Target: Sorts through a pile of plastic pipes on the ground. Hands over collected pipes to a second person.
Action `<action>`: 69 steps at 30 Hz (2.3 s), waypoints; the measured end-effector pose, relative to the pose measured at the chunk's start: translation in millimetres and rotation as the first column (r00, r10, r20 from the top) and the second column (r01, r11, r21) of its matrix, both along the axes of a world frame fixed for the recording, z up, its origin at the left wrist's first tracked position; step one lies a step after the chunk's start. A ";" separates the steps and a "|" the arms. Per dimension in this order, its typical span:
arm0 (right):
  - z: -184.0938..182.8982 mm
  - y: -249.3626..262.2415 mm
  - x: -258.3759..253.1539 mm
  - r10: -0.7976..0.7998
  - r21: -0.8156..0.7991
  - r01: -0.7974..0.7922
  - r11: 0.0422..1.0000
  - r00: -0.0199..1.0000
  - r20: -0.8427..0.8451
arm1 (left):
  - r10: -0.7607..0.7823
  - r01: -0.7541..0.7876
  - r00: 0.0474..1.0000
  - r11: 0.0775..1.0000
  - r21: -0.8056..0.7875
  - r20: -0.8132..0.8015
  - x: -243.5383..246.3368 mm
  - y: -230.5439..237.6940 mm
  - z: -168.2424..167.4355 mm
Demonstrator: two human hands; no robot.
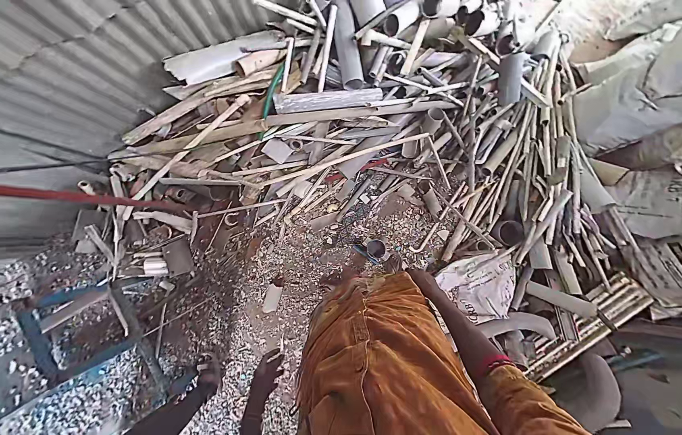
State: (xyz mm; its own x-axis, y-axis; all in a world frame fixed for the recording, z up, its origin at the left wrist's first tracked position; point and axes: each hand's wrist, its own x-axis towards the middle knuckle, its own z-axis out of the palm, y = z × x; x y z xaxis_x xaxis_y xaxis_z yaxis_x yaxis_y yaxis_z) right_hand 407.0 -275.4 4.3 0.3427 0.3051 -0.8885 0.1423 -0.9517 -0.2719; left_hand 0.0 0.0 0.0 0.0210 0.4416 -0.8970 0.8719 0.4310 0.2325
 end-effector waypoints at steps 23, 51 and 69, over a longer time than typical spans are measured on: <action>-54.3 -210.9 60.3 -0.867 0.049 0.866 0.498 0.497 0.029 | -0.414 0.415 0.910 0.909 -0.046 0.042 137.8 -60.1 3.2; -56.5 -52.9 2.8 -0.289 0.033 0.291 0.956 0.956 -0.055 | 0.097 -0.094 0.992 0.995 -0.035 0.087 -38.3 -63.6 -10.0; -77.7 -44.2 15.5 -0.329 0.158 0.333 0.930 0.943 -0.051 | -0.228 0.198 0.965 0.958 0.209 0.129 -39.4 -85.2 -59.6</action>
State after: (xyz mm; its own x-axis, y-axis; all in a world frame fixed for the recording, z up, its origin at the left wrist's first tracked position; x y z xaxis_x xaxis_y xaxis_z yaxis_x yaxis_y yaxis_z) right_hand 422.6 -319.6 -73.4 0.4283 0.3184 -0.8457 -0.1812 -0.8866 -0.4256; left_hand -39.4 -85.2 -59.6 0.2618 0.5762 -0.7742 0.8869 0.1728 0.4285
